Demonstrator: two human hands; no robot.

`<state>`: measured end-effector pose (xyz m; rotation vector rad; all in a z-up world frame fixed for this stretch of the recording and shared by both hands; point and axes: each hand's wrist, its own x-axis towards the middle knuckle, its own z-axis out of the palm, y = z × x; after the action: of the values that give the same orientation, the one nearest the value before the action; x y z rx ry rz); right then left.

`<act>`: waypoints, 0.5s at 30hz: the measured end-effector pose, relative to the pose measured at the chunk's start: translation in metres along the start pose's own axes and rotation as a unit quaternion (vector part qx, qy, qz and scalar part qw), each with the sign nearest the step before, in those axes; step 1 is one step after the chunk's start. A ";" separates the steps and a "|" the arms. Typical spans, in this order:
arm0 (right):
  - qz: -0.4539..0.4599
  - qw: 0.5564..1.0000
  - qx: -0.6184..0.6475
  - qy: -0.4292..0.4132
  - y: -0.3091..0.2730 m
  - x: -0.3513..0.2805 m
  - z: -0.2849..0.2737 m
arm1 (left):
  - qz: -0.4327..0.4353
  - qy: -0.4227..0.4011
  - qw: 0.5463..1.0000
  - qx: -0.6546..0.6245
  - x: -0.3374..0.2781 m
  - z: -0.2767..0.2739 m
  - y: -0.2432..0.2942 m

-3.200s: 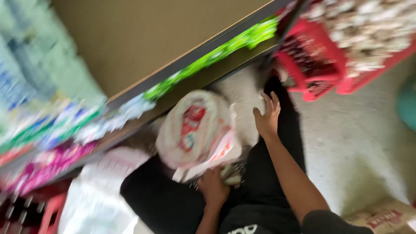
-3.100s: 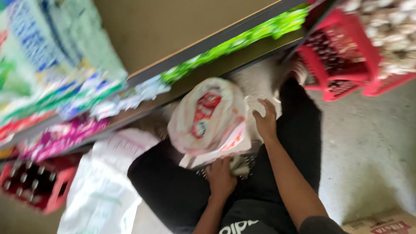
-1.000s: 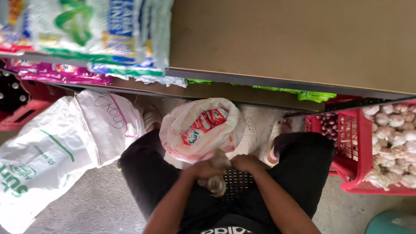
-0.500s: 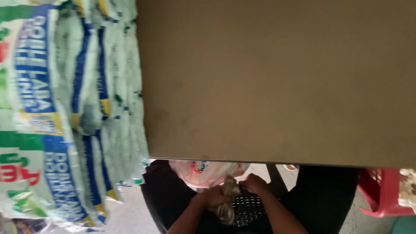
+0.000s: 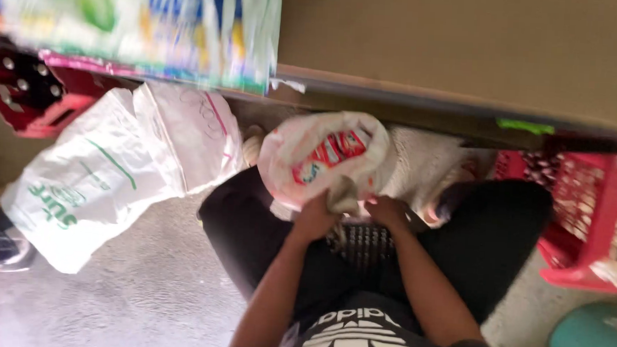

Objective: The person wipes down individual detergent sachets with a cloth and stocks them on a retail shelf.

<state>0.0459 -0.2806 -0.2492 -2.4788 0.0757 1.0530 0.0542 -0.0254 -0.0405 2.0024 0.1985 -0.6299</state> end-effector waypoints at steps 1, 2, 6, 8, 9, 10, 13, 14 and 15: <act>-0.003 1.000 -0.008 0.008 -0.021 -0.023 -0.029 | 0.008 0.006 1.000 -0.006 -0.002 -0.004 0.015; 0.026 0.997 -0.024 0.062 -0.042 -0.048 -0.057 | -0.004 0.011 0.998 -0.059 -0.004 -0.009 0.030; -0.042 0.964 0.213 0.155 -0.074 -0.092 -0.089 | 0.009 -0.007 0.951 -0.310 -0.016 -0.022 0.055; -0.100 0.924 0.333 0.161 -0.057 -0.097 -0.077 | 0.033 -0.019 0.931 -0.363 -0.012 -0.010 0.041; -0.150 0.868 0.447 0.153 -0.045 -0.104 -0.069 | 0.045 -0.032 0.907 -0.417 -0.013 0.000 0.033; -0.151 0.871 0.442 0.152 -0.051 -0.126 -0.073 | 0.048 -0.030 0.905 -0.422 -0.021 0.016 0.026; -0.177 0.842 0.488 0.145 -0.082 -0.157 -0.097 | 0.040 -0.072 0.879 -0.469 -0.018 0.044 0.019; -0.217 0.836 0.488 0.126 -0.088 -0.164 -0.098 | 0.041 -0.087 0.877 -0.472 -0.019 0.054 0.019; -0.254 0.828 0.488 0.108 -0.094 -0.172 -0.097 | 0.040 -0.104 0.874 -0.473 -0.021 0.066 0.017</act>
<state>0.0099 -0.2576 -0.0344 -1.5117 0.0115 0.3299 0.0201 -0.0881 -0.0415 0.9816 0.2324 -0.5372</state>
